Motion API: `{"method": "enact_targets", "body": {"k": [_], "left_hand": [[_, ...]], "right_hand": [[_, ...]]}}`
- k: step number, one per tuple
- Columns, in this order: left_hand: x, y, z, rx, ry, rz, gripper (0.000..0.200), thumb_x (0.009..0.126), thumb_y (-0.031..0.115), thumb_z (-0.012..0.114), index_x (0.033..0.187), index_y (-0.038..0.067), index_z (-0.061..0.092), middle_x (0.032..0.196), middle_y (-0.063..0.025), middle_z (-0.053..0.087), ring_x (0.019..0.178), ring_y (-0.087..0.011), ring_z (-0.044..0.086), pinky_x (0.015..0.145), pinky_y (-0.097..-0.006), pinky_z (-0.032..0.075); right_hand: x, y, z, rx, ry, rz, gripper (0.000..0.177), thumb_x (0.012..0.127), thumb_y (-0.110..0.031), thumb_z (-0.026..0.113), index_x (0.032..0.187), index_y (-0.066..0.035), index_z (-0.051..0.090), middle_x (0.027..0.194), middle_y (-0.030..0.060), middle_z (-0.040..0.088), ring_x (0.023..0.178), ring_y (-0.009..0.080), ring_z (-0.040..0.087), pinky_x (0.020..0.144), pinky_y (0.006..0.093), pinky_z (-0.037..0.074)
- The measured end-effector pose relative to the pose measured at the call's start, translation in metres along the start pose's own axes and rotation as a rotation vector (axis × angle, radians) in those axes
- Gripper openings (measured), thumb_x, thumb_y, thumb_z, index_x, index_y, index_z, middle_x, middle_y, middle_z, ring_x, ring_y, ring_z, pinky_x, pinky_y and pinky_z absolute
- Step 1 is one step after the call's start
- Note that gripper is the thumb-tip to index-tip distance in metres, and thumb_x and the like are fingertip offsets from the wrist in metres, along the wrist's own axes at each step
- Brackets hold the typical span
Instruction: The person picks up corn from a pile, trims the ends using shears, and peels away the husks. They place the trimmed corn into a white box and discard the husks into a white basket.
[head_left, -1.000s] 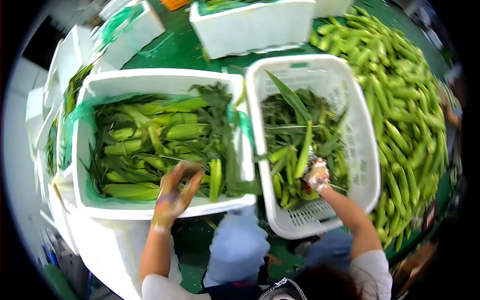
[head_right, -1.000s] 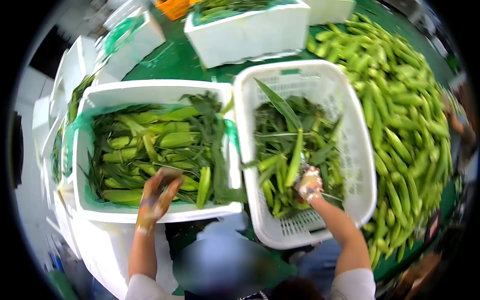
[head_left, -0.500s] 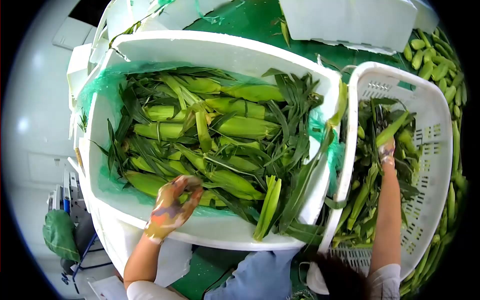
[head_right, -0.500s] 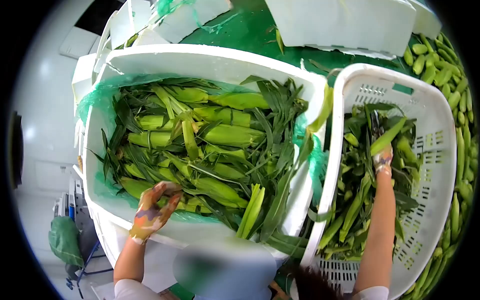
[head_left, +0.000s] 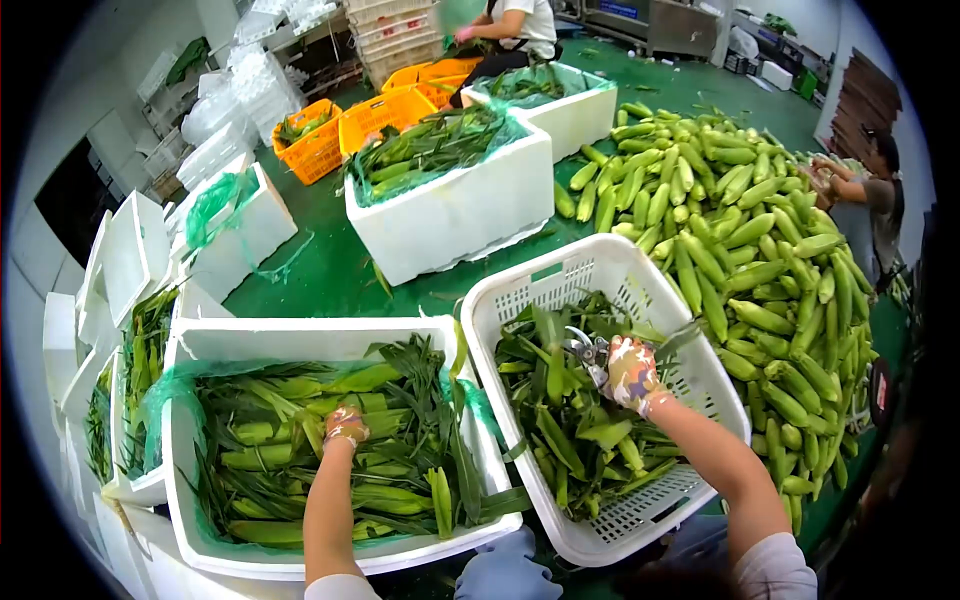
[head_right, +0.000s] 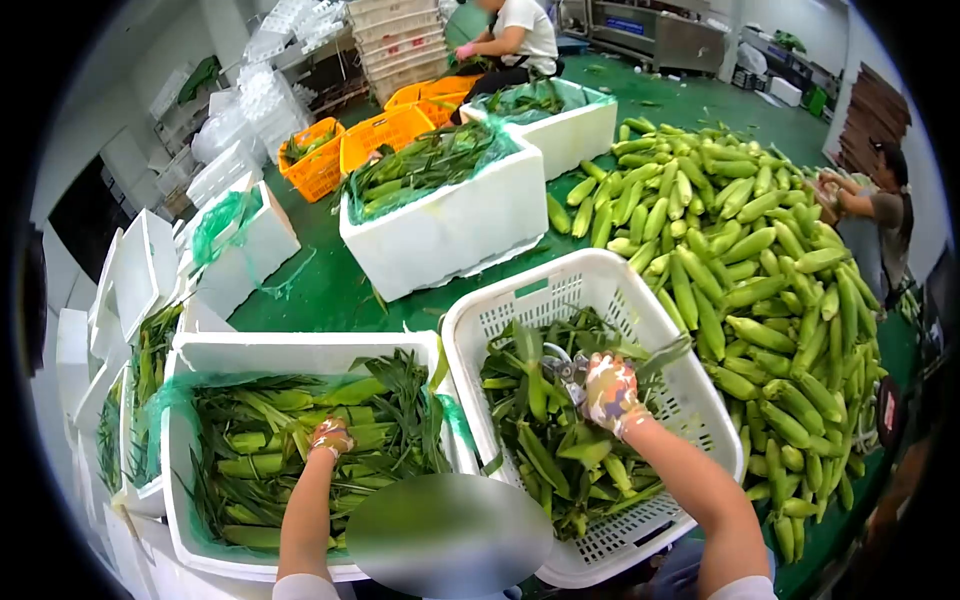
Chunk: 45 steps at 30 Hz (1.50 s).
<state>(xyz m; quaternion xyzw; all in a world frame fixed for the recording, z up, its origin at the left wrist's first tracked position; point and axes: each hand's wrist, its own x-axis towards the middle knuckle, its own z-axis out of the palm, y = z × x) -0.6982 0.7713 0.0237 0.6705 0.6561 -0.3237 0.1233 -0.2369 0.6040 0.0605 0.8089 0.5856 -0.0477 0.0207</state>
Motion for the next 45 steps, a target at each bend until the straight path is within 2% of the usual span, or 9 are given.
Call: {"method": "enact_targets", "body": {"k": [6, 8, 10, 17, 24, 29, 32, 40, 45], "left_hand": [[-0.022, 0.000, -0.012, 0.162, 0.115, 0.021, 0.053, 0.075, 0.048, 0.065, 0.107, 0.006, 0.063, 0.108, -0.0120, 0.062, 0.092, -0.0224, 0.062, 0.072, -0.0352, 0.053], [-0.022, -0.004, -0.017, 0.199, 0.011, 0.016, 0.057, 0.075, 0.055, 0.062, 0.103, 0.005, 0.065, 0.110, -0.0106, 0.061, 0.091, -0.0209, 0.062, 0.071, -0.0352, 0.053], [-0.014, -0.017, -0.006, -0.335, -0.060, -0.189, 0.057, 0.076, 0.056, 0.060, 0.099, 0.004, 0.066, 0.110, -0.0107, 0.061, 0.089, -0.0210, 0.062, 0.071, -0.0359, 0.053], [-0.015, -0.042, 0.020, -0.209, 0.033, -0.126, 0.060, 0.076, 0.044, 0.068, 0.115, 0.001, 0.056, 0.111, -0.0158, 0.060, 0.096, -0.0281, 0.059, 0.081, -0.0407, 0.051], [-0.010, -0.042, 0.006, -0.184, -0.008, -0.113, 0.072, 0.066, 0.060, 0.070, 0.114, 0.009, 0.059, 0.118, -0.0122, 0.057, 0.104, -0.0291, 0.056, 0.091, -0.0411, 0.046], [-0.031, -0.026, 0.014, 0.096, -0.201, 0.148, 0.094, 0.069, 0.075, 0.051, 0.138, 0.012, 0.035, 0.145, -0.0089, 0.030, 0.131, -0.0284, 0.031, 0.107, -0.0414, 0.029], [-0.021, -0.002, 0.033, -0.223, -0.275, 0.159, 0.093, 0.076, 0.070, 0.047, 0.142, 0.008, 0.026, 0.148, -0.0120, 0.023, 0.134, -0.0293, 0.026, 0.107, -0.0433, 0.027], [-0.098, 0.039, -0.004, 0.037, 0.003, 0.057, 0.079, 0.069, 0.067, 0.060, 0.123, 0.009, 0.053, 0.132, -0.0088, 0.048, 0.120, -0.0270, 0.047, 0.096, -0.0383, 0.041], [-0.122, -0.043, -0.020, -0.296, 0.163, 0.166, 0.092, 0.060, 0.068, 0.067, 0.120, 0.000, 0.054, 0.125, -0.0197, 0.052, 0.116, -0.0326, 0.050, 0.097, -0.0397, 0.039]], "right_hand": [[-0.082, 0.023, -0.048, 0.490, 0.368, -0.057, 0.077, 0.063, -0.043, 0.077, 0.112, 0.004, 0.041, 0.103, 0.0174, 0.051, 0.097, 0.0309, 0.053, 0.085, 0.0426, 0.044], [-0.096, 0.033, -0.051, 1.037, 0.159, 0.015, 0.064, 0.074, -0.037, 0.072, 0.114, 0.001, 0.040, 0.101, 0.0100, 0.050, 0.100, 0.0196, 0.053, 0.084, 0.0371, 0.047], [-0.104, 0.026, -0.056, 1.577, 0.168, -0.018, 0.050, 0.081, -0.030, 0.067, 0.114, 0.000, 0.044, 0.105, 0.0103, 0.053, 0.100, 0.0178, 0.055, 0.086, 0.0350, 0.046], [-0.117, 0.025, -0.084, 2.314, -0.117, -0.035, 0.050, 0.080, -0.032, 0.068, 0.116, -0.003, 0.048, 0.120, 0.0110, 0.052, 0.108, 0.0214, 0.052, 0.094, 0.0378, 0.043], [-0.169, 0.020, -0.116, 1.531, 0.249, -0.098, 0.049, 0.076, -0.022, 0.073, 0.114, -0.004, 0.048, 0.113, 0.0088, 0.054, 0.098, 0.0185, 0.053, 0.090, 0.0337, 0.044], [-0.167, 0.021, -0.095, 1.902, 0.178, 0.021, 0.054, 0.073, -0.024, 0.076, 0.112, -0.002, 0.047, 0.104, 0.0094, 0.056, 0.089, 0.0162, 0.056, 0.080, 0.0303, 0.049], [-0.164, 0.027, -0.084, 1.862, 0.137, 0.031, 0.052, 0.074, -0.023, 0.076, 0.111, -0.002, 0.047, 0.104, 0.0093, 0.056, 0.091, 0.0161, 0.056, 0.080, 0.0309, 0.049], [-0.163, 0.041, -0.050, 1.443, 0.411, 0.163, 0.057, 0.066, -0.030, 0.081, 0.103, -0.003, 0.048, 0.095, 0.0070, 0.051, 0.087, 0.0175, 0.049, 0.076, 0.0315, 0.044], [-0.165, 0.045, -0.056, 1.374, 0.445, 0.139, 0.058, 0.067, -0.033, 0.081, 0.102, -0.002, 0.047, 0.090, 0.0058, 0.049, 0.081, 0.0144, 0.048, 0.069, 0.0297, 0.045]]}}
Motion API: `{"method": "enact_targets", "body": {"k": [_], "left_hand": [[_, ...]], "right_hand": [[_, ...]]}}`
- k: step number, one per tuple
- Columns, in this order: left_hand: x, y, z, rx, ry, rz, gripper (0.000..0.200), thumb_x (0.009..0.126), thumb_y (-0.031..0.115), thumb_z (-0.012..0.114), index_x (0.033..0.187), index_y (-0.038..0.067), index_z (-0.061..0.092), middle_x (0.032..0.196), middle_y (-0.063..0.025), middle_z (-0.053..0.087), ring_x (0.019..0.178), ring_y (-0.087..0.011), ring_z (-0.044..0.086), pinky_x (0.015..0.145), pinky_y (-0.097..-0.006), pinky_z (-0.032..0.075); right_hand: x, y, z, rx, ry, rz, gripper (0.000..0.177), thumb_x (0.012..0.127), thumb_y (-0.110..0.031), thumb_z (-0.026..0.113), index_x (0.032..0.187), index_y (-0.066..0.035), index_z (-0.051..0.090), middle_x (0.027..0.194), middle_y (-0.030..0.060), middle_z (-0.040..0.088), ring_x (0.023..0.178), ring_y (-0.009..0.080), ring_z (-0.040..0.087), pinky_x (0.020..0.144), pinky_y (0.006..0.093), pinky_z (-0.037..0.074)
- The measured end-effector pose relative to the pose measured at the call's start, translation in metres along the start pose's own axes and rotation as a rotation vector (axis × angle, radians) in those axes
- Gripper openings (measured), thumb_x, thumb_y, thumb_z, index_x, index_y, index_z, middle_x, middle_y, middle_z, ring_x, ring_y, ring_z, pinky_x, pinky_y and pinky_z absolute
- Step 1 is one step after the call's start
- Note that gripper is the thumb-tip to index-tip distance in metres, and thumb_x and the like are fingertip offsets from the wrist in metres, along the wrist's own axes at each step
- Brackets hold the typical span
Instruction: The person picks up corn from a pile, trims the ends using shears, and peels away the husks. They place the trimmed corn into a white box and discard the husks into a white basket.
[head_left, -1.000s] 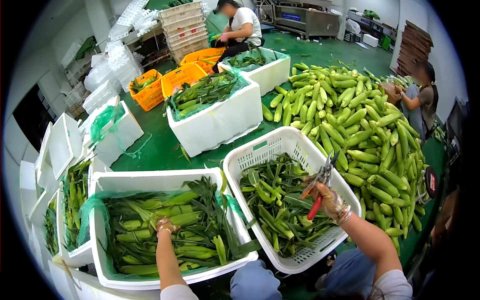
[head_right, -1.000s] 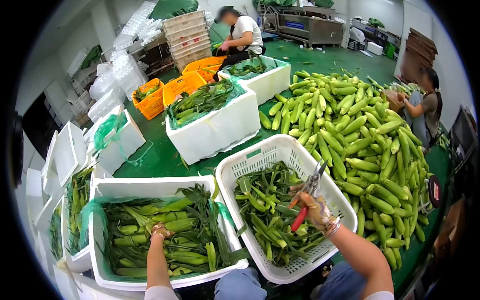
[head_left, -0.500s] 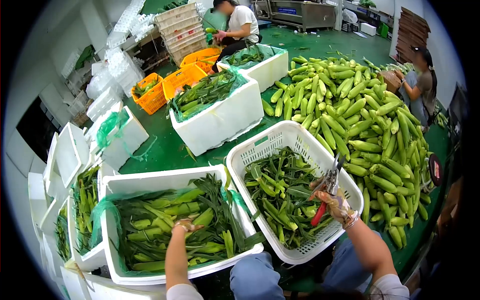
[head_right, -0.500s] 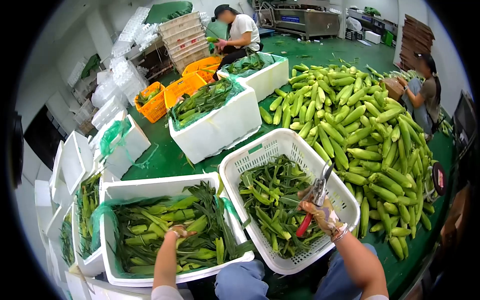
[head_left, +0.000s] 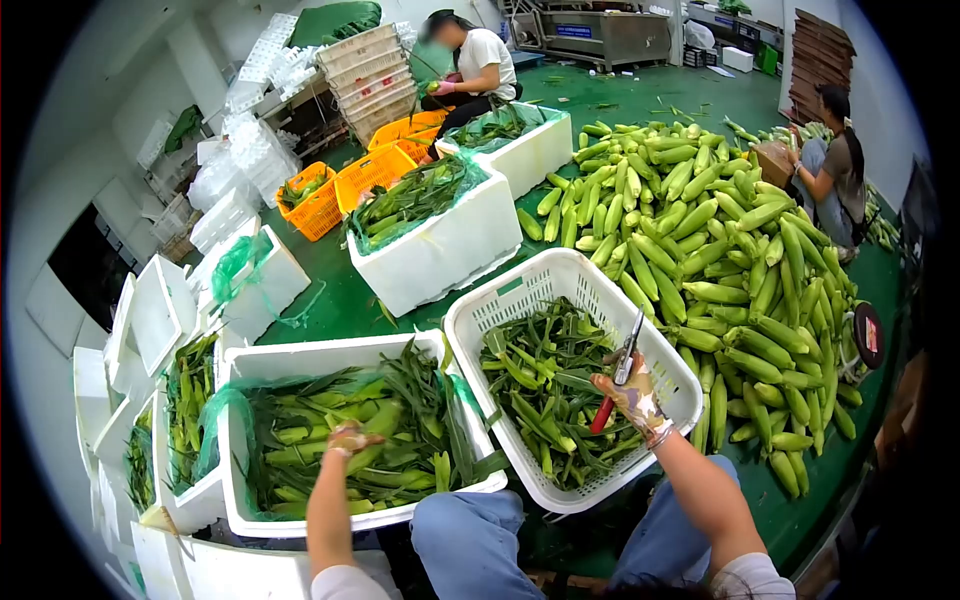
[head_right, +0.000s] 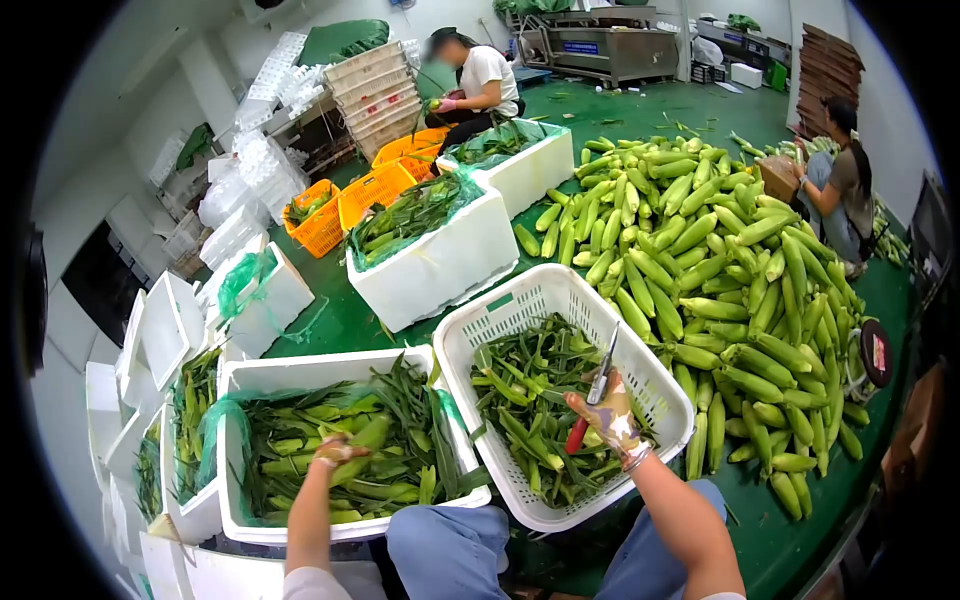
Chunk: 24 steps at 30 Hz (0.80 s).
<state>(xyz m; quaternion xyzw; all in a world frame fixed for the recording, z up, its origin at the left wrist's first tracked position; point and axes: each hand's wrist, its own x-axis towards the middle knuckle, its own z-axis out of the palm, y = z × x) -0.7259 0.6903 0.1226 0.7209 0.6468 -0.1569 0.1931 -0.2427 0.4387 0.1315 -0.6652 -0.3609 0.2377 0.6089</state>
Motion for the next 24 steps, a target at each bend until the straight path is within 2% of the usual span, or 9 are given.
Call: {"method": "enact_targets", "body": {"k": [2, 4, 7, 12, 16, 17, 20, 21, 24], "left_hand": [[-0.029, -0.036, -0.025, -0.206, 0.172, 0.038, 0.087, 0.063, 0.055, 0.074, 0.122, -0.003, 0.050, 0.121, -0.0213, 0.054, 0.110, -0.0325, 0.053, 0.090, -0.0375, 0.043], [-0.068, -0.051, -0.048, -0.693, 0.380, -0.011, 0.074, 0.067, 0.029, 0.080, 0.124, -0.003, 0.047, 0.117, -0.0185, 0.055, 0.098, -0.0280, 0.057, 0.082, -0.0335, 0.046], [-0.125, -0.027, -0.093, -1.300, 0.415, 0.206, 0.058, 0.076, 0.025, 0.070, 0.123, 0.001, 0.046, 0.109, -0.0135, 0.058, 0.092, -0.0244, 0.058, 0.075, -0.0339, 0.050], [-0.137, 0.065, -0.139, -1.914, 0.307, 0.480, 0.038, 0.088, 0.038, 0.054, 0.112, 0.008, 0.053, 0.100, -0.0113, 0.059, 0.090, -0.0253, 0.058, 0.080, -0.0386, 0.049], [-0.129, 0.189, -0.099, -1.983, 0.215, 0.544, 0.049, 0.081, 0.044, 0.063, 0.113, 0.009, 0.050, 0.097, -0.0124, 0.060, 0.091, -0.0263, 0.058, 0.086, -0.0408, 0.046], [-0.134, 0.222, -0.089, -1.959, -0.016, 0.515, 0.050, 0.080, 0.043, 0.065, 0.114, 0.009, 0.050, 0.102, -0.0124, 0.058, 0.095, -0.0259, 0.056, 0.089, -0.0419, 0.045], [-0.123, 0.300, -0.029, -2.046, -0.203, 0.303, 0.049, 0.078, 0.041, 0.067, 0.113, 0.009, 0.051, 0.103, -0.0105, 0.059, 0.094, -0.0279, 0.057, 0.090, -0.0458, 0.044], [-0.114, 0.313, -0.012, -2.027, -0.318, 0.239, 0.046, 0.079, 0.039, 0.068, 0.112, 0.011, 0.052, 0.101, -0.0087, 0.060, 0.093, -0.0269, 0.057, 0.089, -0.0456, 0.045], [-0.092, 0.329, 0.022, -2.054, -0.401, 0.315, 0.041, 0.084, 0.042, 0.058, 0.112, 0.012, 0.052, 0.103, -0.0080, 0.059, 0.095, -0.0251, 0.056, 0.089, -0.0440, 0.045]], "right_hand": [[-0.003, 0.012, 0.000, 0.136, -0.132, 0.065, 0.045, 0.076, -0.012, 0.073, 0.106, -0.002, 0.040, 0.094, 0.0088, 0.050, 0.082, 0.0165, 0.061, 0.072, 0.0269, 0.054], [-0.006, 0.011, 0.002, 0.180, -0.121, 0.033, 0.043, 0.077, -0.011, 0.072, 0.105, -0.002, 0.040, 0.094, 0.0101, 0.052, 0.082, 0.0160, 0.061, 0.071, 0.0259, 0.054], [-0.009, -0.004, 0.016, 0.642, -0.148, 0.243, 0.050, 0.070, -0.025, 0.080, 0.097, -0.003, 0.044, 0.083, 0.0018, 0.048, 0.063, 0.0098, 0.046, 0.056, 0.0253, 0.044], [-0.031, -0.020, 0.022, 0.085, -0.217, -0.005, 0.058, 0.065, -0.032, 0.082, 0.100, -0.004, 0.045, 0.081, 0.0027, 0.051, 0.070, 0.0115, 0.051, 0.062, 0.0272, 0.046], [-0.047, -0.071, 0.026, 0.003, -0.503, 0.035, 0.066, 0.068, -0.033, 0.080, 0.111, 0.001, 0.044, 0.098, 0.0088, 0.057, 0.090, 0.0158, 0.054, 0.080, 0.0286, 0.046], [-0.049, -0.073, 0.030, 0.077, -0.470, -0.052, 0.072, 0.067, -0.032, 0.080, 0.118, 0.002, 0.042, 0.103, 0.0106, 0.056, 0.097, 0.0180, 0.052, 0.087, 0.0295, 0.043], [-0.040, -0.068, 0.026, 0.003, -0.475, -0.080, 0.074, 0.066, -0.034, 0.079, 0.119, 0.003, 0.042, 0.105, 0.0150, 0.056, 0.097, 0.0197, 0.053, 0.088, 0.0306, 0.042], [-0.037, -0.048, 0.023, -0.097, -0.385, -0.062, 0.070, 0.065, -0.036, 0.081, 0.112, 0.000, 0.045, 0.097, 0.0085, 0.053, 0.088, 0.0174, 0.049, 0.081, 0.0307, 0.042], [-0.037, -0.045, 0.003, -0.186, -0.345, -0.009, 0.067, 0.065, -0.035, 0.079, 0.112, 0.001, 0.047, 0.095, 0.0108, 0.055, 0.086, 0.0177, 0.051, 0.079, 0.0315, 0.044]]}}
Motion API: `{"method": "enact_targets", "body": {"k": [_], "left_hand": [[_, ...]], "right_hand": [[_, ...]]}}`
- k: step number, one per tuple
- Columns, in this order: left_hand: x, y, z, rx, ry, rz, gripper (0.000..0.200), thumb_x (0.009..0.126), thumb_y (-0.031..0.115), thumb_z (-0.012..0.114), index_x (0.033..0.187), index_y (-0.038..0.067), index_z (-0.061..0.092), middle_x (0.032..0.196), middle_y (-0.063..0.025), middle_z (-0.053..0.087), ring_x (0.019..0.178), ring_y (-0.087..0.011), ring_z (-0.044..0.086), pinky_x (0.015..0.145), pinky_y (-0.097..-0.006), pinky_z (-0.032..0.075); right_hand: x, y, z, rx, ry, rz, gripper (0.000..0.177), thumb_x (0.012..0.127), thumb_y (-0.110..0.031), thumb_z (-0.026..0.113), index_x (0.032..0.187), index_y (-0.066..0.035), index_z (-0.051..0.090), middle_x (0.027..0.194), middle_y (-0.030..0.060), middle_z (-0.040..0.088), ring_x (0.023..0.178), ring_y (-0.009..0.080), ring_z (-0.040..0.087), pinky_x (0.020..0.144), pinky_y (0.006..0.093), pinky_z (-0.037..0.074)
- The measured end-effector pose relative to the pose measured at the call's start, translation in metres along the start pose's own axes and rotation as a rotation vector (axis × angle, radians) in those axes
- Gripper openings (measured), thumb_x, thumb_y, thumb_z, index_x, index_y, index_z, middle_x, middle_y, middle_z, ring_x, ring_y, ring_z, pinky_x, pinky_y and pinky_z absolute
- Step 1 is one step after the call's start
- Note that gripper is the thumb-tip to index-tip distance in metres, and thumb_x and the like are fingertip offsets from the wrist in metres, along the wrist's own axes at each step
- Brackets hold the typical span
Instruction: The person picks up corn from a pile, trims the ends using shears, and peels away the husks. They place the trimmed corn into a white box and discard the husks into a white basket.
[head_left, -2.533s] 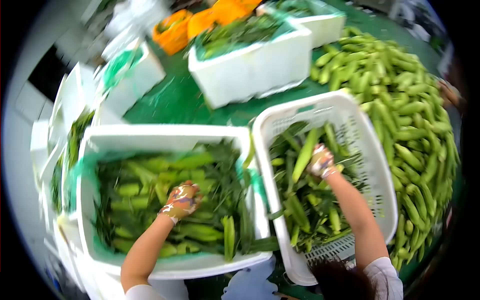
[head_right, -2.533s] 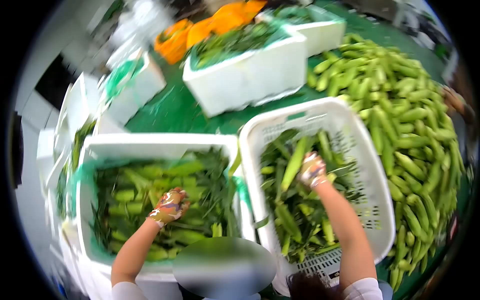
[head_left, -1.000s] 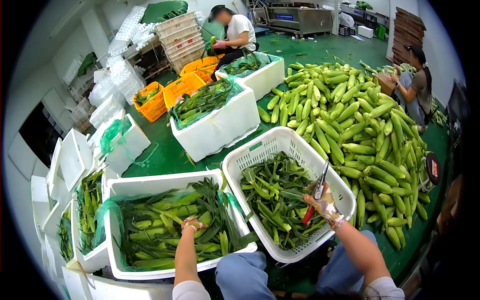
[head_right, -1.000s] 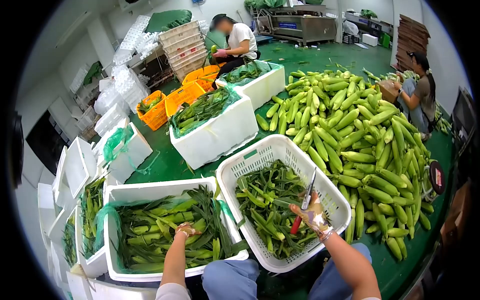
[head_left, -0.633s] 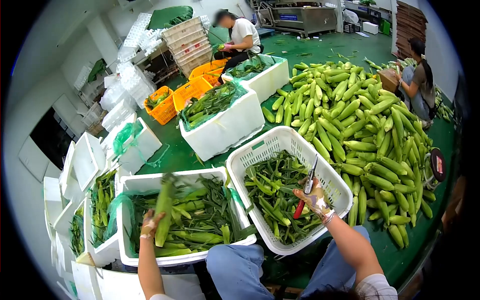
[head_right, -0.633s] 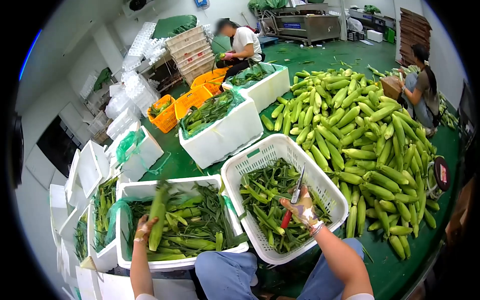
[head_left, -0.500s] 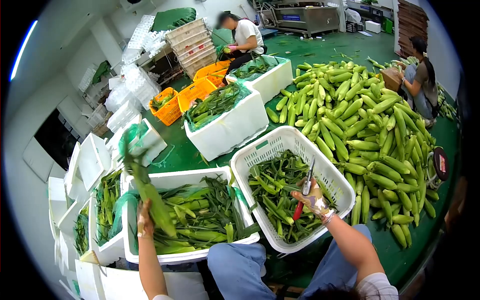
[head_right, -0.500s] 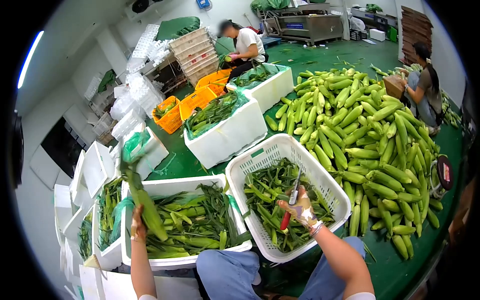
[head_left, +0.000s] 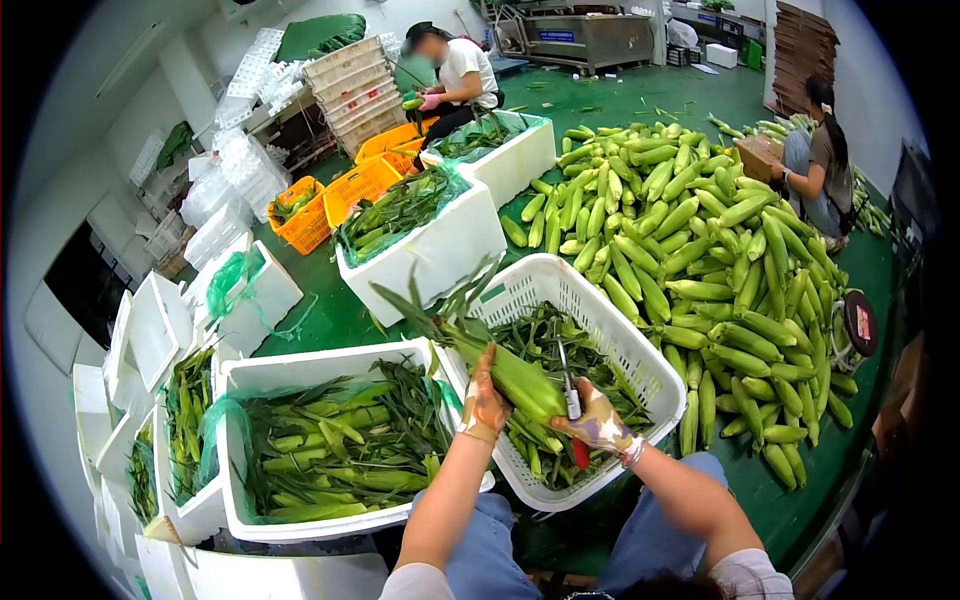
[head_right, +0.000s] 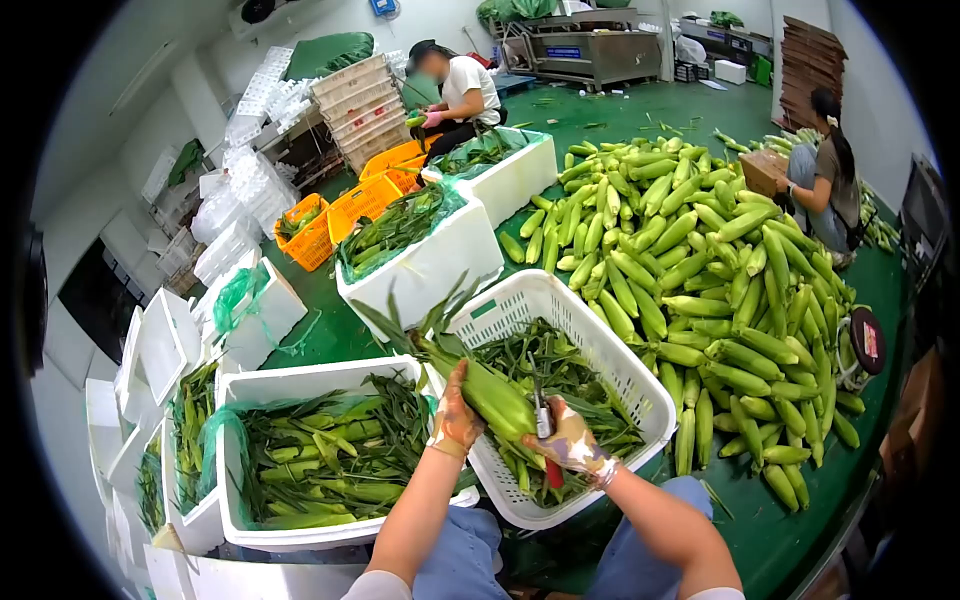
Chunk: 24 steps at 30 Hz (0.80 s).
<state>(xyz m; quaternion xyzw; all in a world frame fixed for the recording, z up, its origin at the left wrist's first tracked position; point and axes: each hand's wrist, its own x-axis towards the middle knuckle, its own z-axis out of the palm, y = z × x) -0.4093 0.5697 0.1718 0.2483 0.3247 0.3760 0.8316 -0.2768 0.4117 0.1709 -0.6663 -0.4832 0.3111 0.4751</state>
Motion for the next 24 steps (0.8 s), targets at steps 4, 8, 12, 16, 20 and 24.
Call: {"method": "enact_targets", "body": {"k": [4, 8, 12, 16, 20, 24], "left_hand": [[0.016, 0.010, -0.017, 0.073, -0.095, 0.084, 0.055, 0.091, 0.044, 0.046, 0.129, 0.005, 0.039, 0.124, -0.0110, 0.048, 0.110, -0.0246, 0.048, 0.098, -0.0406, 0.038], [0.034, 0.020, -0.028, -0.033, -0.017, 0.063, 0.042, 0.091, 0.041, 0.045, 0.113, 0.005, 0.049, 0.104, -0.0148, 0.058, 0.096, -0.0287, 0.056, 0.089, -0.0399, 0.045], [0.019, 0.047, -0.042, 0.003, 0.109, 0.254, 0.046, 0.089, 0.048, 0.043, 0.110, 0.007, 0.043, 0.097, -0.0235, 0.057, 0.088, -0.0360, 0.058, 0.083, -0.0482, 0.048], [0.028, 0.072, -0.069, -0.156, 0.311, 0.352, 0.044, 0.089, 0.048, 0.041, 0.113, 0.010, 0.041, 0.099, -0.0185, 0.058, 0.090, -0.0358, 0.057, 0.081, -0.0494, 0.049], [0.043, 0.077, -0.083, -0.327, 0.328, 0.288, 0.046, 0.091, 0.047, 0.032, 0.114, 0.009, 0.044, 0.105, -0.0162, 0.056, 0.091, -0.0317, 0.057, 0.083, -0.0501, 0.048], [0.052, 0.066, -0.076, -0.385, 0.288, 0.286, 0.042, 0.092, 0.042, 0.031, 0.113, 0.009, 0.044, 0.101, -0.0135, 0.056, 0.090, -0.0297, 0.056, 0.083, -0.0473, 0.048]], "right_hand": [[0.002, 0.009, -0.002, 0.265, -0.020, 0.187, 0.031, 0.075, -0.020, 0.069, 0.094, 0.000, 0.053, 0.076, 0.0026, 0.055, 0.066, 0.0115, 0.049, 0.063, 0.0279, 0.044], [0.001, 0.030, 0.006, 0.675, 0.085, 0.339, 0.022, 0.078, -0.016, 0.064, 0.090, -0.002, 0.054, 0.074, 0.0017, 0.053, 0.064, 0.0112, 0.048, 0.054, 0.0282, 0.044], [0.023, 0.060, -0.002, 0.672, 0.298, 0.583, 0.020, 0.079, -0.016, 0.060, 0.077, 0.003, 0.056, 0.065, 0.0090, 0.058, 0.054, 0.0193, 0.057, 0.045, 0.0310, 0.045], [0.027, 0.055, -0.009, -0.276, 0.090, 0.501, 0.053, 0.070, -0.030, 0.067, 0.103, 0.006, 0.046, 0.075, 0.0176, 0.062, 0.066, 0.0272, 0.062, 0.058, 0.0348, 0.051], [-0.007, 0.049, 0.026, -0.498, -0.011, 0.344, 0.071, 0.063, -0.039, 0.074, 0.108, 0.005, 0.041, 0.091, 0.0221, 0.057, 0.085, 0.0352, 0.059, 0.075, 0.0400, 0.048], [-0.021, 0.034, 0.040, -0.214, -0.028, 0.132, 0.078, 0.064, -0.041, 0.075, 0.115, 0.004, 0.038, 0.099, 0.0256, 0.054, 0.093, 0.0369, 0.055, 0.081, 0.0404, 0.044]]}}
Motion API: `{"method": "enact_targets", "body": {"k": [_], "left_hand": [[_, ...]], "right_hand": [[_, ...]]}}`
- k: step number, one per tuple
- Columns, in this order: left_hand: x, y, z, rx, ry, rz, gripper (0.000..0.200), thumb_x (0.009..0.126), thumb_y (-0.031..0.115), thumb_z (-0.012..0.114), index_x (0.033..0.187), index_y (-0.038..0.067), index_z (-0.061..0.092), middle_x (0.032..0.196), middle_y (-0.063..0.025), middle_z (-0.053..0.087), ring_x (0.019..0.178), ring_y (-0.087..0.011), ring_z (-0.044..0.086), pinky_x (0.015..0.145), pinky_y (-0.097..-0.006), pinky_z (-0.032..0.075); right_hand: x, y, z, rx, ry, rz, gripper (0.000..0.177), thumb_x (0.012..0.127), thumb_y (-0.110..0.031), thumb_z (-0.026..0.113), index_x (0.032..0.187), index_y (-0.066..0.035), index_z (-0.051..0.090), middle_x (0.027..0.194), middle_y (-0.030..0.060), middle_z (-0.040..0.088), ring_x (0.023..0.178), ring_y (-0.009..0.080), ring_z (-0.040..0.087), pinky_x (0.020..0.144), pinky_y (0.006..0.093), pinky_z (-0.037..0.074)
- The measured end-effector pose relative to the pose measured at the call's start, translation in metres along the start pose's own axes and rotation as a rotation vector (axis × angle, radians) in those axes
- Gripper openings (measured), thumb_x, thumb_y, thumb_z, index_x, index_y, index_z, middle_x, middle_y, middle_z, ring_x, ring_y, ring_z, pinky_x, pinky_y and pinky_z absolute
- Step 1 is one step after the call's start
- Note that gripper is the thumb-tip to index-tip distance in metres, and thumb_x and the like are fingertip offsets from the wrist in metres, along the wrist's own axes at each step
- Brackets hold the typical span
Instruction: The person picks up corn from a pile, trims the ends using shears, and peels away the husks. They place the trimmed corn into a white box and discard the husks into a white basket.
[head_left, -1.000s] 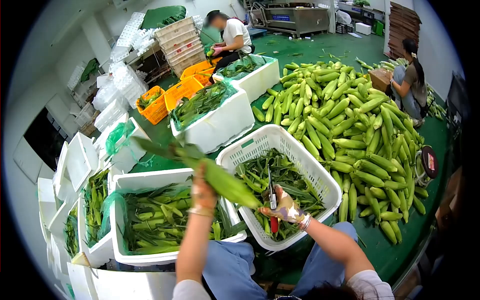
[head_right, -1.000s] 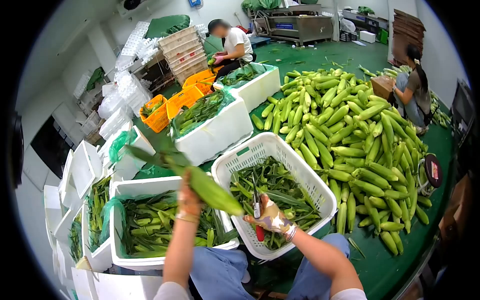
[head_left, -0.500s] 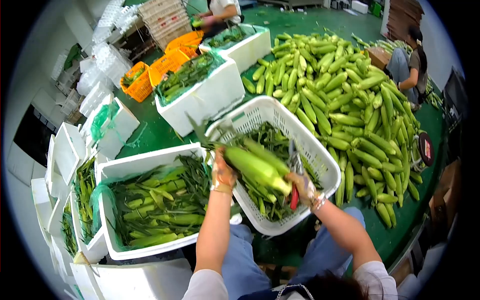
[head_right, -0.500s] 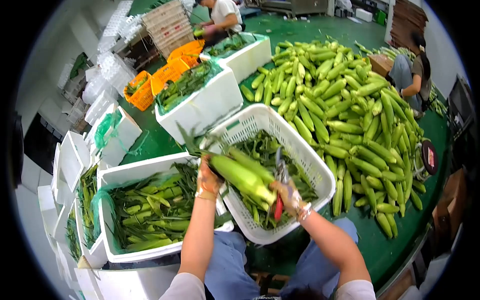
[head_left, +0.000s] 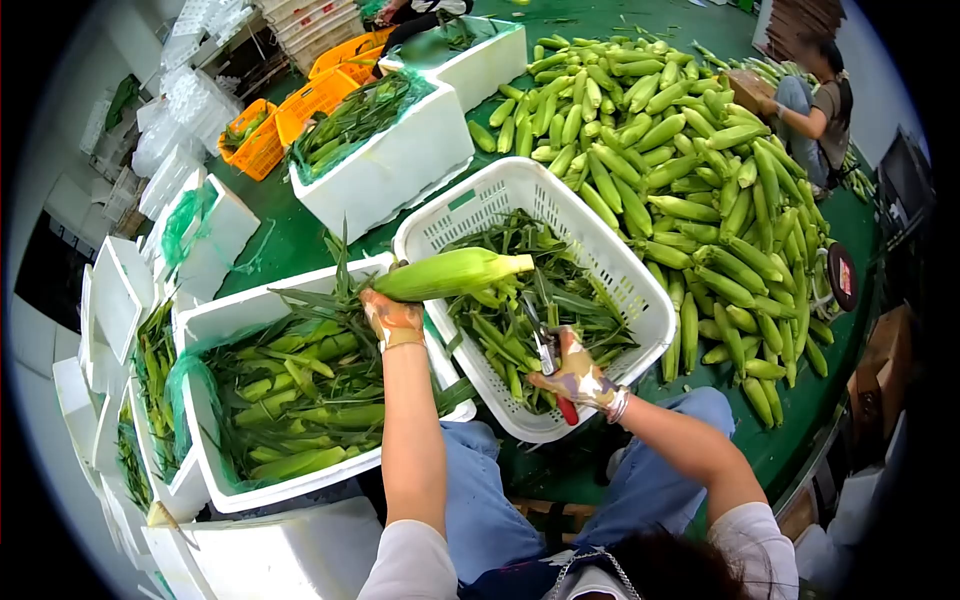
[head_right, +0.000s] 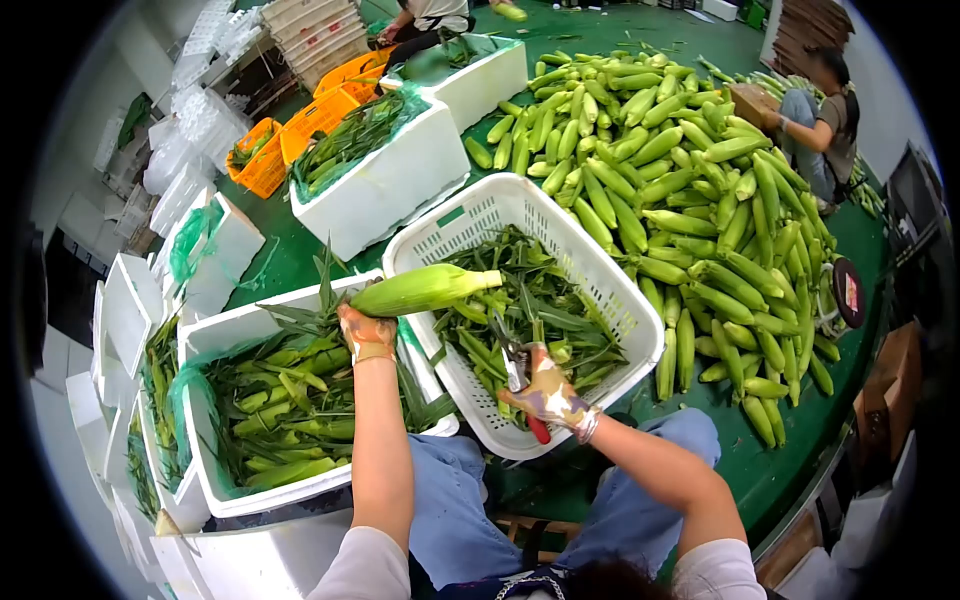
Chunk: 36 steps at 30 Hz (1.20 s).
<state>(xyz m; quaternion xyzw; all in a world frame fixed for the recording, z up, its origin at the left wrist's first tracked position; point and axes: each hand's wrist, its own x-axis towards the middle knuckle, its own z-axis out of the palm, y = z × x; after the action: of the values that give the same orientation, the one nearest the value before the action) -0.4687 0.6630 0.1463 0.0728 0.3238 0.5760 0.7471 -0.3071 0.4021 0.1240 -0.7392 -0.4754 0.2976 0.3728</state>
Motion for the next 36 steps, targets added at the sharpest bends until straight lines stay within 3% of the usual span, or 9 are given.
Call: {"method": "enact_targets", "body": {"k": [9, 13, 15, 17, 23, 26, 27, 31, 36], "left_hand": [[-0.028, -0.054, -0.002, 0.172, -0.201, 0.147, 0.045, 0.090, 0.045, 0.039, 0.111, 0.006, 0.045, 0.098, -0.0133, 0.059, 0.089, -0.0282, 0.056, 0.082, -0.0431, 0.046], [-0.029, -0.067, 0.003, 0.278, -0.181, 0.207, 0.038, 0.090, 0.039, 0.042, 0.108, 0.006, 0.044, 0.092, -0.0163, 0.060, 0.080, -0.0289, 0.059, 0.076, -0.0422, 0.049], [-0.023, -0.064, 0.002, 0.307, -0.179, 0.370, 0.032, 0.089, 0.031, 0.046, 0.106, 0.005, 0.043, 0.089, -0.0177, 0.059, 0.073, -0.0295, 0.059, 0.069, -0.0432, 0.051], [-0.017, -0.045, 0.007, 0.380, -0.180, 0.306, 0.028, 0.088, 0.025, 0.049, 0.105, 0.005, 0.042, 0.088, -0.0184, 0.058, 0.066, -0.0298, 0.058, 0.061, -0.0429, 0.052], [-0.007, -0.021, 0.004, 0.460, -0.021, -0.038, 0.037, 0.091, 0.034, 0.045, 0.117, 0.007, 0.041, 0.098, -0.0194, 0.055, 0.074, -0.0290, 0.055, 0.067, -0.0424, 0.049], [-0.009, -0.055, -0.003, 0.507, -0.170, -0.191, 0.044, 0.095, 0.035, 0.039, 0.132, 0.011, 0.035, 0.120, -0.0158, 0.046, 0.093, -0.0298, 0.052, 0.078, -0.0438, 0.047], [-0.032, -0.063, 0.012, 0.510, -0.144, -0.189, 0.036, 0.091, 0.042, 0.048, 0.117, 0.018, 0.045, 0.092, -0.0100, 0.058, 0.077, -0.0275, 0.057, 0.068, -0.0408, 0.050], [-0.075, -0.054, 0.048, 0.472, -0.287, -0.276, 0.047, 0.089, 0.041, 0.053, 0.122, 0.008, 0.046, 0.099, -0.0116, 0.059, 0.092, -0.0272, 0.056, 0.085, -0.0417, 0.047], [-0.057, -0.078, 0.005, 0.433, -0.957, -0.212, 0.052, 0.083, 0.034, 0.060, 0.124, 0.004, 0.048, 0.126, -0.0174, 0.050, 0.121, -0.0293, 0.044, 0.101, -0.0447, 0.036]], "right_hand": [[0.019, -0.015, -0.015, 1.134, -0.113, 0.246, 0.031, 0.081, -0.015, 0.066, 0.104, -0.001, 0.050, 0.076, 0.0084, 0.057, 0.060, 0.0177, 0.062, 0.051, 0.0280, 0.053], [0.023, -0.005, -0.018, 0.960, -0.167, 0.304, 0.027, 0.077, -0.022, 0.063, 0.086, 0.002, 0.057, 0.067, 0.0138, 0.062, 0.051, 0.0216, 0.060, 0.045, 0.0331, 0.049], [0.028, 0.025, 0.005, 0.012, -0.009, 0.181, 0.039, 0.071, -0.034, 0.066, 0.080, 0.003, 0.062, 0.070, 0.0201, 0.064, 0.058, 0.0289, 0.062, 0.055, 0.0376, 0.050], [0.027, 0.075, 0.031, -0.136, 0.000, 0.217, 0.041, 0.068, -0.037, 0.064, 0.078, 0.003, 0.063, 0.072, 0.0243, 0.063, 0.062, 0.0331, 0.062, 0.058, 0.0407, 0.049], [0.018, 0.052, -0.007, 0.639, -0.192, 0.200, 0.063, 0.070, -0.044, 0.072, 0.107, 0.002, 0.048, 0.083, 0.0115, 0.058, 0.073, 0.0200, 0.055, 0.063, 0.0325, 0.046], [0.013, 0.003, -0.020, 0.245, -0.038, 0.020, 0.078, 0.070, -0.046, 0.073, 0.119, 0.005, 0.040, 0.092, 0.0138, 0.058, 0.080, 0.0205, 0.056, 0.070, 0.0317, 0.048], [0.016, 0.010, -0.006, 0.078, 0.130, -0.113, 0.081, 0.070, -0.047, 0.073, 0.122, 0.006, 0.038, 0.094, 0.0143, 0.058, 0.083, 0.0204, 0.056, 0.073, 0.0319, 0.048], [0.000, -0.024, -0.030, 1.082, -0.096, -0.006, 0.049, 0.076, -0.032, 0.074, 0.106, -0.002, 0.050, 0.084, 0.0092, 0.061, 0.072, 0.0118, 0.057, 0.058, 0.0247, 0.047], [0.006, -0.011, -0.035, 1.303, -0.518, 0.570, 0.026, 0.082, -0.033, 0.066, 0.089, -0.008, 0.060, 0.074, 0.0025, 0.061, 0.057, 0.0108, 0.054, 0.045, 0.0279, 0.042]]}}
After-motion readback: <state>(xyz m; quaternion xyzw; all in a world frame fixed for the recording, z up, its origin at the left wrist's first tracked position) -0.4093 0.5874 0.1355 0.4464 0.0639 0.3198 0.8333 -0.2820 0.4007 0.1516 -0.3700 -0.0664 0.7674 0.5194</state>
